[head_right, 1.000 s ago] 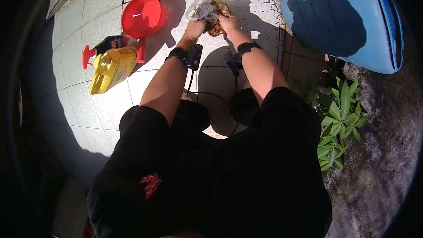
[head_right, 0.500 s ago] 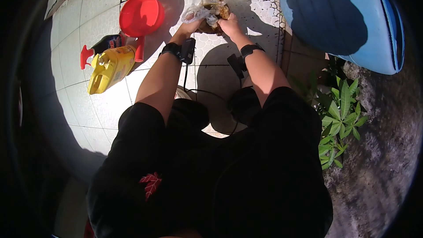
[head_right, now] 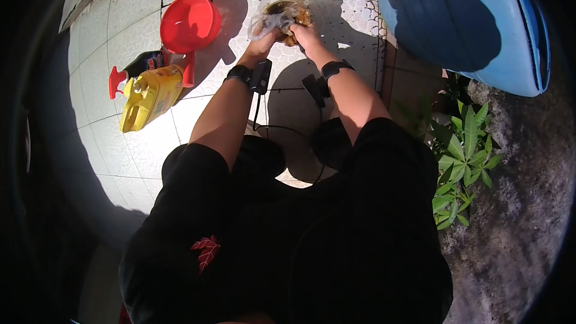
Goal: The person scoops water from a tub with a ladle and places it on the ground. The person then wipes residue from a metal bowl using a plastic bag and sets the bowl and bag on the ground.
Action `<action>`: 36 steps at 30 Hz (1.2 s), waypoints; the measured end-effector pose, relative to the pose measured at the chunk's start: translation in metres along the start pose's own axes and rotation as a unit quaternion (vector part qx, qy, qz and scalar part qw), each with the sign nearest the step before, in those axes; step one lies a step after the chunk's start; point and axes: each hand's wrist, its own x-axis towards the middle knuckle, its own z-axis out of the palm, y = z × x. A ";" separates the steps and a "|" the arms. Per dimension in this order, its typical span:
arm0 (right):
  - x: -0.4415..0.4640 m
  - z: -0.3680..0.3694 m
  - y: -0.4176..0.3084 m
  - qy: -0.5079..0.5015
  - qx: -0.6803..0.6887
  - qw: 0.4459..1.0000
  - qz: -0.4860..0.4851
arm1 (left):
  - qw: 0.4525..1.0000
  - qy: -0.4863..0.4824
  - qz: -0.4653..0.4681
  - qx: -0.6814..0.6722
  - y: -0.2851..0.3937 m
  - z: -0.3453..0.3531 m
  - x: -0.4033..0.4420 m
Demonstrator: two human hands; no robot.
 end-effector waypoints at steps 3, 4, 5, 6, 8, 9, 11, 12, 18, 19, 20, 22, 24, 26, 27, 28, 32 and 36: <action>0.003 0.000 -0.003 0.079 -0.123 0.989 -0.007 | 0.974 0.076 0.124 0.172 0.012 0.006 -0.007; 0.005 -0.001 -0.001 0.118 -0.203 0.971 -0.031 | 0.974 0.077 0.125 0.172 0.020 0.009 -0.007; 0.003 -0.003 -0.006 0.118 -0.204 0.971 -0.031 | 0.950 0.111 0.125 0.263 0.025 0.009 -0.007; 0.001 -0.007 -0.012 0.082 -0.238 0.966 -0.055 | 0.917 0.143 0.123 0.351 0.030 0.009 -0.006; 0.003 -0.013 -0.015 0.046 -0.272 0.958 -0.079 | 0.909 0.117 0.115 0.384 0.038 0.002 -0.001; 0.012 -0.016 -0.012 0.024 -0.291 0.954 -0.068 | 0.898 0.091 0.108 0.416 0.039 -0.003 0.001; 0.023 -0.021 -0.008 0.004 -0.309 0.949 -0.057 | 0.907 0.075 0.163 0.380 0.044 -0.007 0.001; 0.025 -0.022 -0.009 -0.010 -0.327 0.941 -0.091 | 0.912 0.059 0.216 0.343 0.047 -0.006 0.000; 0.004 -0.015 -0.039 -0.013 -0.402 0.911 -0.089 | 0.857 0.119 0.186 0.466 0.060 0.007 0.000; 0.010 -0.015 -0.037 -0.007 -0.427 0.899 -0.097 | 0.840 0.108 0.187 0.498 0.064 0.009 0.001; 0.015 -0.017 -0.038 -0.007 -0.427 0.899 -0.097 | 0.840 0.108 0.187 0.498 0.064 0.011 0.001; 0.023 -0.022 -0.039 -0.021 -0.404 0.908 -0.112 | 0.863 0.118 0.159 0.465 0.066 0.014 0.002; 0.024 -0.023 -0.030 -0.008 -0.376 0.920 -0.114 | 0.885 0.092 0.145 0.433 0.068 0.014 0.006; 0.021 -0.022 -0.028 0.016 -0.322 0.939 -0.122 | 0.904 0.068 0.132 0.400 0.066 0.011 0.012; 0.019 -0.022 -0.029 0.015 -0.322 0.939 -0.122 | 0.914 0.043 0.123 0.385 0.063 0.008 0.018; 0.016 -0.021 -0.029 0.003 -0.295 0.950 -0.102 | 0.923 0.019 0.113 0.369 0.059 0.004 0.021; -0.010 -0.002 -0.042 0.061 -0.277 0.956 -0.071 | 0.883 0.126 0.167 0.420 0.069 0.019 0.017; 0.027 -0.005 -0.012 0.044 -0.282 0.944 -0.165 | 0.877 0.144 0.160 0.430 0.071 0.017 0.015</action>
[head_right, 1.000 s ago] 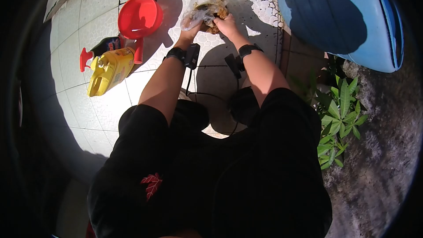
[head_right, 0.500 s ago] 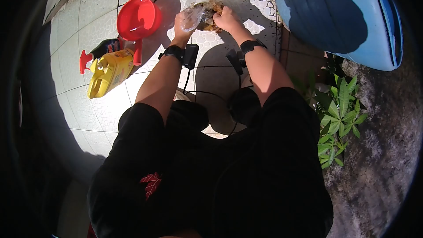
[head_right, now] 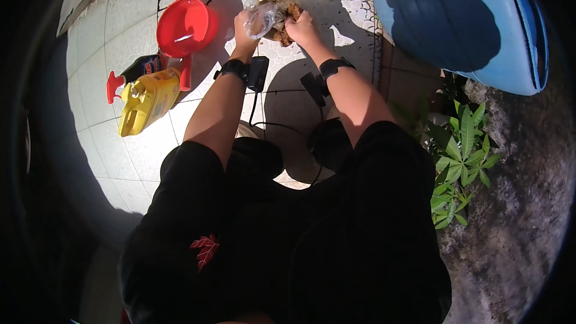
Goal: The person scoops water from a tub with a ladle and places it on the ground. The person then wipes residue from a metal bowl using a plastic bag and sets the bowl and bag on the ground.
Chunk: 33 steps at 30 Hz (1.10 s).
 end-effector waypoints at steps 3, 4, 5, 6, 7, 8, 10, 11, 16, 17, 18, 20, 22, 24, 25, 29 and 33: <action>0.004 -0.013 -0.001 -0.038 0.027 0.999 0.009 | 0.999 -0.003 0.018 0.044 0.002 0.001 -0.001; 0.002 -0.011 -0.003 -0.038 0.028 0.999 0.009 | 1.000 -0.007 0.002 -0.003 0.003 0.003 -0.001; 0.002 -0.007 -0.002 -0.006 0.047 0.999 0.003 | 0.999 -0.009 -0.014 -0.050 0.003 0.005 -0.001; 0.002 -0.004 0.000 0.025 0.066 0.997 -0.004 | 0.999 -0.008 -0.015 -0.050 0.004 0.006 -0.001; 0.000 -0.004 0.002 0.023 0.065 0.998 -0.006 | 0.996 0.007 0.015 -0.092 0.004 0.007 0.000; -0.010 -0.009 -0.011 0.046 0.047 0.998 0.007 | 0.990 0.023 0.044 -0.132 0.002 0.008 0.001; -0.018 -0.008 -0.021 0.068 0.029 0.997 0.019 | 0.994 0.012 0.071 -0.087 -0.006 0.006 0.003; -0.019 -0.002 -0.019 0.068 0.038 0.996 0.039 | 0.994 -0.003 0.098 -0.043 -0.008 0.004 0.004; -0.034 -0.008 -0.043 0.091 0.026 0.995 0.043 | 0.998 -0.024 0.037 -0.043 -0.009 0.000 0.004; -0.033 -0.008 -0.041 0.091 0.027 0.995 0.043 | 0.997 -0.026 0.036 -0.059 -0.011 0.001 0.003; -0.031 -0.008 -0.039 0.098 0.026 0.995 0.021 | 0.997 -0.026 0.036 -0.058 -0.014 0.003 0.003; -0.030 -0.006 -0.035 0.104 0.026 0.994 -0.001 | 0.979 -0.037 -0.008 -0.201 -0.014 0.007 0.001; -0.030 -0.004 -0.032 0.109 -0.001 0.994 -0.002 | 0.983 -0.024 0.042 -0.176 -0.013 0.004 0.003; -0.032 -0.001 -0.033 0.121 -0.002 0.993 0.013 | 0.984 -0.008 0.092 -0.150 -0.014 0.002 0.004; -0.033 0.000 -0.034 0.133 -0.001 0.991 0.030 | 0.982 -0.001 0.158 -0.099 -0.014 0.000 0.005; -0.031 0.003 -0.028 0.100 -0.010 0.995 0.007 | 0.983 -0.022 0.156 -0.099 -0.015 -0.002 0.004; -0.031 -0.004 -0.035 0.119 -0.010 0.993 -0.012 | 0.980 -0.010 0.158 -0.122 -0.014 0.000 0.001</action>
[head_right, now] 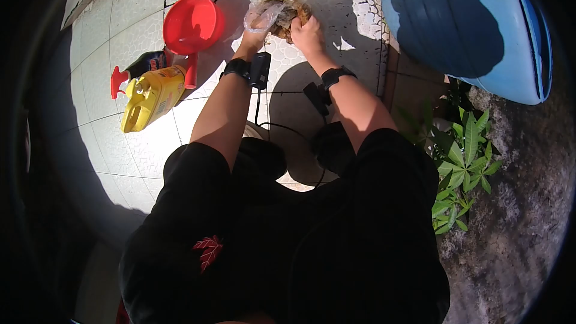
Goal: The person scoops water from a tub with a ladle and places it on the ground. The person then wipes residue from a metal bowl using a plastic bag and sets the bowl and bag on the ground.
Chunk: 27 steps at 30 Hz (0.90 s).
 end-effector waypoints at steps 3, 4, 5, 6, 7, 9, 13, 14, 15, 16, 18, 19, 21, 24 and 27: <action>0.003 0.002 0.003 0.003 0.025 1.000 -0.010 | 0.999 0.004 -0.034 -0.022 0.000 0.003 0.000; 0.004 0.004 0.006 0.021 0.031 0.999 -0.018 | 0.994 0.001 -0.087 -0.071 0.001 0.003 0.001; 0.004 0.005 0.007 0.020 0.031 0.999 -0.019 | 0.983 -0.002 -0.140 -0.120 0.002 0.004 0.001; 0.005 0.007 0.008 0.027 0.047 0.998 -0.006 | 0.983 -0.001 -0.140 -0.119 0.003 0.005 0.002; 0.005 0.009 0.008 0.033 0.064 0.997 0.006 | 0.964 0.011 -0.193 -0.184 0.004 0.007 0.003; 0.009 0.012 0.015 0.029 0.080 0.996 -0.002 | 0.937 0.023 -0.244 -0.248 0.004 0.010 0.003; 0.015 0.012 0.024 0.018 0.156 0.987 0.023 | 0.920 -0.001 -0.306 -0.243 0.012 0.010 0.003; 0.020 0.007 0.024 -0.029 0.151 0.987 0.041 | 0.927 0.003 -0.284 -0.246 0.009 0.011 0.000; 0.022 0.004 0.023 -0.030 0.152 0.987 0.040 | 0.933 0.008 -0.261 -0.249 0.007 0.011 -0.002; 0.027 0.000 0.023 -0.039 0.146 0.987 0.056 | 0.936 -0.005 -0.248 -0.248 0.003 0.010 -0.003; 0.031 -0.020 0.004 -0.079 0.110 0.988 0.071 | 0.930 -0.021 -0.274 -0.243 0.005 0.009 -0.002; 0.032 -0.029 -0.007 -0.079 0.110 0.988 0.071 | 0.923 -0.040 -0.299 -0.237 0.007 0.009 -0.001; 0.034 -0.042 -0.022 -0.095 -0.071 0.992 0.041 | 0.917 -0.072 -0.321 -0.226 0.007 0.010 0.001; 0.040 -0.041 -0.022 -0.118 -0.115 0.985 0.055 | 0.917 -0.107 -0.340 -0.182 0.008 0.013 0.001; 0.040 -0.044 -0.032 -0.136 -0.150 0.977 0.065 | 0.915 -0.112 -0.352 -0.160 0.015 0.013 0.001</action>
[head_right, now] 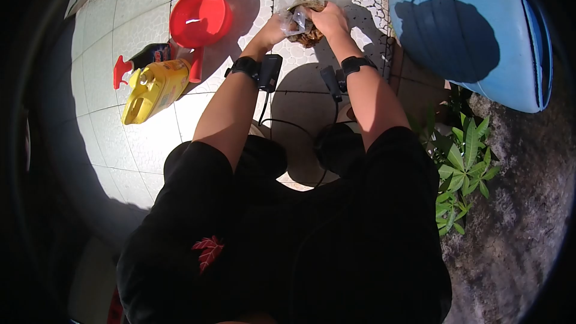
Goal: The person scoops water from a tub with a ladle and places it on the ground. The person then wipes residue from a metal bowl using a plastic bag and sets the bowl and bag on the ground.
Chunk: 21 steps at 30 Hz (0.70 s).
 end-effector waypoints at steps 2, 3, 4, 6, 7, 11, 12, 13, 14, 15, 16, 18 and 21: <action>0.000 -0.001 -0.003 -0.001 -0.015 1.000 0.005 | 0.996 0.001 0.069 0.065 0.003 0.001 -0.002; 0.001 -0.001 -0.003 -0.006 -0.044 0.999 0.009 | 0.996 0.002 0.068 0.064 0.002 0.001 -0.003; 0.001 -0.001 -0.004 -0.011 -0.072 0.997 0.012 | 0.997 -0.006 0.062 0.054 0.001 -0.001 -0.005; 0.000 -0.003 -0.007 -0.017 -0.088 0.996 0.010 | 0.997 -0.014 0.057 0.043 0.003 -0.003 -0.006; -0.001 -0.004 -0.008 -0.023 -0.104 0.994 0.008 | 0.996 -0.013 0.064 0.061 0.004 -0.005 -0.007; 0.017 0.014 0.015 -0.012 -0.081 0.996 -0.021 | 0.981 0.026 0.145 0.128 0.000 -0.004 -0.004; 0.018 0.014 0.018 -0.011 -0.051 0.998 -0.043 | 0.981 0.026 0.145 0.128 0.004 -0.001 -0.006; 0.018 0.016 0.020 -0.011 -0.020 0.998 -0.064 | 0.991 0.034 0.115 0.064 0.008 0.002 -0.008; 0.021 0.026 0.027 -0.011 -0.020 0.998 -0.064 | 0.995 0.042 0.085 0.000 0.014 0.005 -0.010; 0.022 0.039 0.036 0.003 0.110 0.992 -0.067 | 0.996 0.042 0.085 0.000 0.012 0.006 -0.008; 0.026 0.049 0.045 0.017 0.239 0.968 -0.069 | 0.997 0.046 0.053 -0.044 0.009 0.007 -0.006; 0.007 0.039 0.027 0.024 0.267 0.963 -0.016 | 0.995 0.050 0.022 -0.086 0.003 0.009 -0.004; 0.001 0.045 0.022 0.039 0.308 0.950 0.038 | 0.984 0.090 0.017 -0.154 -0.005 0.010 -0.002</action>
